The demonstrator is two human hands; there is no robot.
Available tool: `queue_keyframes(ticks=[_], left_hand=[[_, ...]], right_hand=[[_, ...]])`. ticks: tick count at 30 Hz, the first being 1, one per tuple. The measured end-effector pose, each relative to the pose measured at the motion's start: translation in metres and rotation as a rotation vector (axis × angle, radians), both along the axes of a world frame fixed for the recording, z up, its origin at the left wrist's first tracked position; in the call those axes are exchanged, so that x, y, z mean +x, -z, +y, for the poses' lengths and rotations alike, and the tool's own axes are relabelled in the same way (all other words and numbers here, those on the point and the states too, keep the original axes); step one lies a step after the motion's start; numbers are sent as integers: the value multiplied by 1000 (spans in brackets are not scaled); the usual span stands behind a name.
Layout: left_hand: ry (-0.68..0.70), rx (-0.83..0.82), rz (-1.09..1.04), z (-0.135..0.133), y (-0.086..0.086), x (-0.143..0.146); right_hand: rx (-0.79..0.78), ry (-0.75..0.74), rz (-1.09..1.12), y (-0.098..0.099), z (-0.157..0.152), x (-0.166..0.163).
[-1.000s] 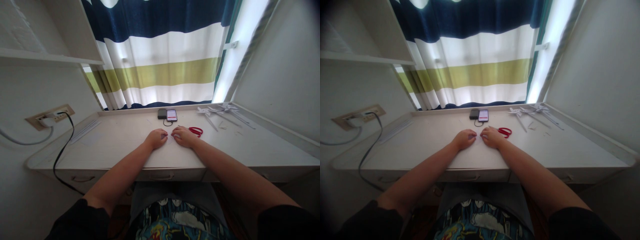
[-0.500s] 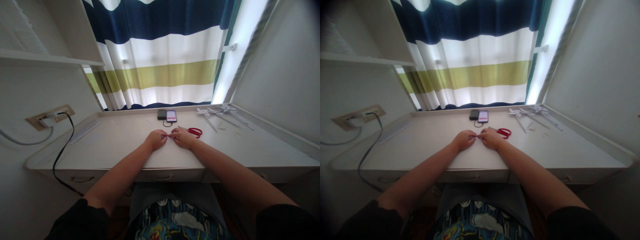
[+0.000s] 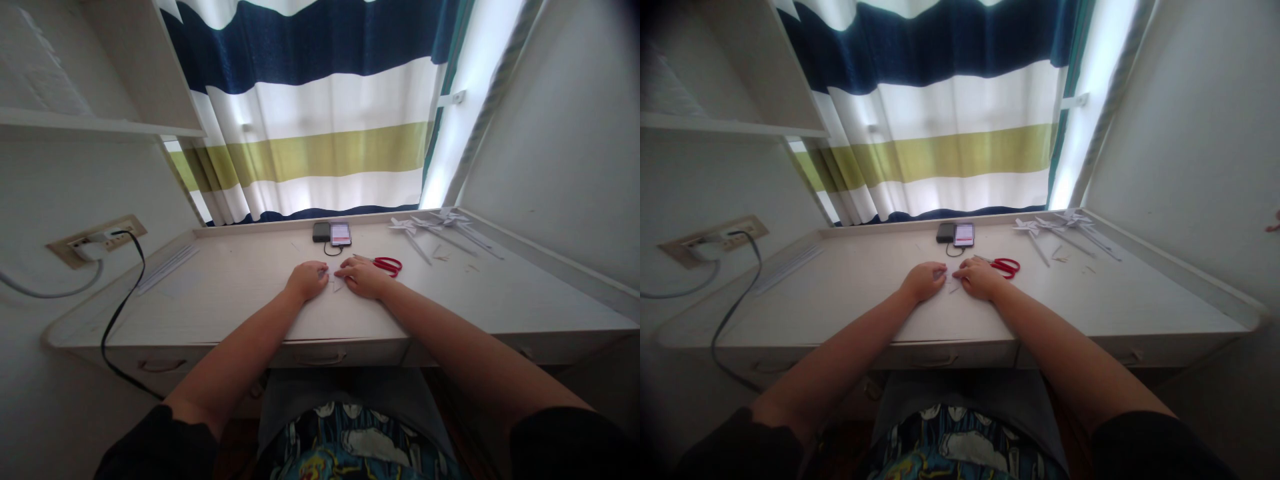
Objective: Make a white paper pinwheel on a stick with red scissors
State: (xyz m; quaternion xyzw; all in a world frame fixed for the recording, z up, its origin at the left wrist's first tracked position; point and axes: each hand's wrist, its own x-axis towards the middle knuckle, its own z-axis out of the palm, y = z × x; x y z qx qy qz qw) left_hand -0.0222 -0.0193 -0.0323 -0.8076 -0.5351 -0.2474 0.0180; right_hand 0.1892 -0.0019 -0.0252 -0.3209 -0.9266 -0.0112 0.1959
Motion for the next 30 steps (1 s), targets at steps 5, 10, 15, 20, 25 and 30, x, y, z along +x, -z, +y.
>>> queue_keyframes(ticks=[5, 10, 15, 20, 25, 30], left_hand=[[-8, -7, 0, 0, 0, 0], [18, -10, 2, 1, 0, -1], [32, -6, 7, 1, 0, -1], [52, 9, 17, 0, -2, 1], [60, 14, 28, -1, -3, 2], [28, 7, 39, -2, -2, 4]], right_hand=[[5, 2, -4, -2, -2, 1], [9, -8, -8, -3, -3, 1], [10, -16, -4, -2, -2, 0], [4, -18, -7, 1, 0, 0], [7, -10, -2, 1, 1, 0], [11, -14, -2, 3, 2, 0]])
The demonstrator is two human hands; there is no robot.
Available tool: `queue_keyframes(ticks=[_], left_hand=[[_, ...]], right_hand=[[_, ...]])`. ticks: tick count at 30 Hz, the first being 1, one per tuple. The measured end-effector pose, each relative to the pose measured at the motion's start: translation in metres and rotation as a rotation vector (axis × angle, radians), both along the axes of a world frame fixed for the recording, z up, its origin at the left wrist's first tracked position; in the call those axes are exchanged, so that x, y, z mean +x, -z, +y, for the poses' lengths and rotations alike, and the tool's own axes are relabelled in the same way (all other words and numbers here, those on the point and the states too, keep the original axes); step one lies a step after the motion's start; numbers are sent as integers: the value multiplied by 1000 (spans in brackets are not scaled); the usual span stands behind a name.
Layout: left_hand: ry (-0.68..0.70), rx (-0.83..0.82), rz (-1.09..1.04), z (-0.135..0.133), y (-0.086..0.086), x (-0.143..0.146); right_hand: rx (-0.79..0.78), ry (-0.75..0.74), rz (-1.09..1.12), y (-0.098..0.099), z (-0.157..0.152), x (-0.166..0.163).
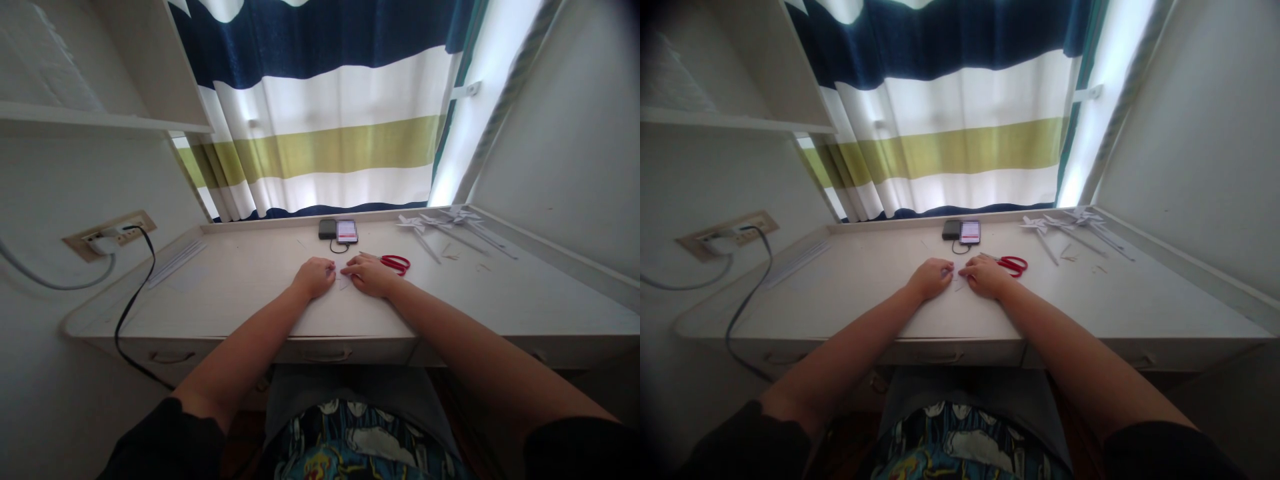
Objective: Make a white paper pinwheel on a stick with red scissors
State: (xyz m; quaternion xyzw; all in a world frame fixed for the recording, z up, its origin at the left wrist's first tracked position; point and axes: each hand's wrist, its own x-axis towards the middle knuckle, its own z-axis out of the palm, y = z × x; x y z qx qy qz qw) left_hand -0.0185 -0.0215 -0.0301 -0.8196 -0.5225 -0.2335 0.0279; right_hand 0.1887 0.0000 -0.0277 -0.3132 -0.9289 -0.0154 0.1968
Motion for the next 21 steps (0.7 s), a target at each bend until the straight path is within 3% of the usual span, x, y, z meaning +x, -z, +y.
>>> queue_keyframes(ticks=[11, 21], left_hand=[[-81, -3, -8, -2, -1, 1], [-61, 12, -18, -3, -3, 0]], right_hand=[[-10, 11, -8, 1, 0, 0], [-8, 17, -15, -4, -4, -1]])
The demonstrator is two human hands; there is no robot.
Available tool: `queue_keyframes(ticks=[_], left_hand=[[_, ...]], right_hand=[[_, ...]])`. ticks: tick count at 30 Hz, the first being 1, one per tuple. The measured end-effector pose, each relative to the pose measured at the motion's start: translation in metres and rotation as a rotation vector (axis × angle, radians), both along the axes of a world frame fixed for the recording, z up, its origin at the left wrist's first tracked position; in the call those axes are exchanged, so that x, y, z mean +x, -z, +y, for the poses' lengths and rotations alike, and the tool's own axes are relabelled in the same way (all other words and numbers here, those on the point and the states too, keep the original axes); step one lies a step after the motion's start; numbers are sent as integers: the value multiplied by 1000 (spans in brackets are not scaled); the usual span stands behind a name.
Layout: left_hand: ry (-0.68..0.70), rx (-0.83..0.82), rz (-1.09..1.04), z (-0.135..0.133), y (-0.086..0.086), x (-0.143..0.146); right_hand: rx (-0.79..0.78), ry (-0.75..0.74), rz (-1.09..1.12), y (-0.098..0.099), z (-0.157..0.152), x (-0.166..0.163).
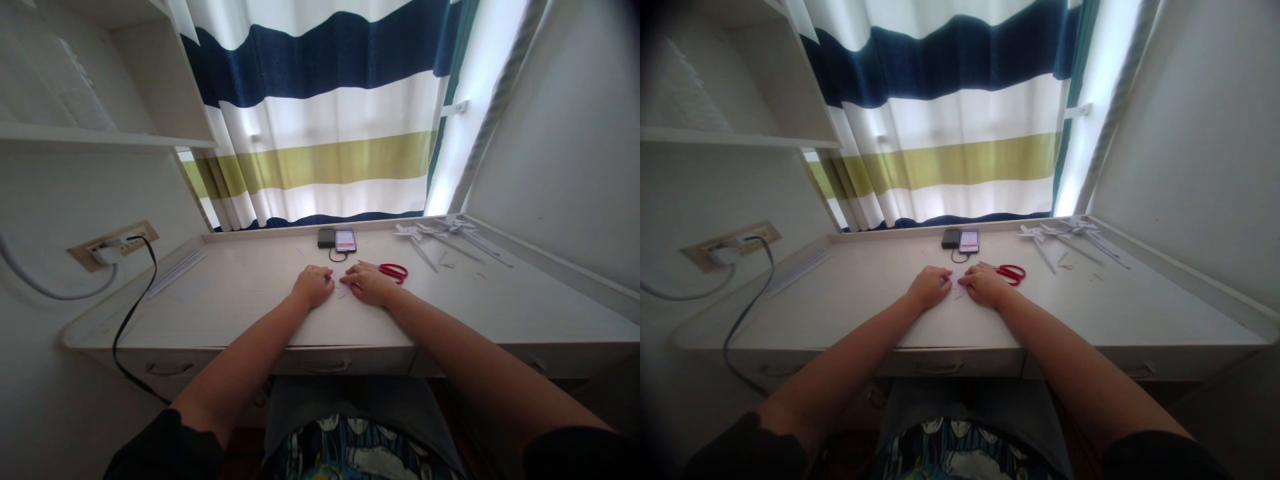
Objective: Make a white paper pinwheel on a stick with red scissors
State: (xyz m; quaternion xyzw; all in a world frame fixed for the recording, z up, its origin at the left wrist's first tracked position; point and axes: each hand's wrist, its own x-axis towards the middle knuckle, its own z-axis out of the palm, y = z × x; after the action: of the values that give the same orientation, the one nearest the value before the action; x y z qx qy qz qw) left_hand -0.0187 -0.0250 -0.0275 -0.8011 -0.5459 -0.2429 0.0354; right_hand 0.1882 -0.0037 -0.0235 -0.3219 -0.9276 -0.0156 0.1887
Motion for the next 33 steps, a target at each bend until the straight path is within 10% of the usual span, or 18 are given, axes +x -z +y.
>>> queue_keyframes(ticks=[33], left_hand=[[-7, 0, 53, 5, 4, 1]], right_hand=[[-26, -2, 26, 5, 3, 2]])
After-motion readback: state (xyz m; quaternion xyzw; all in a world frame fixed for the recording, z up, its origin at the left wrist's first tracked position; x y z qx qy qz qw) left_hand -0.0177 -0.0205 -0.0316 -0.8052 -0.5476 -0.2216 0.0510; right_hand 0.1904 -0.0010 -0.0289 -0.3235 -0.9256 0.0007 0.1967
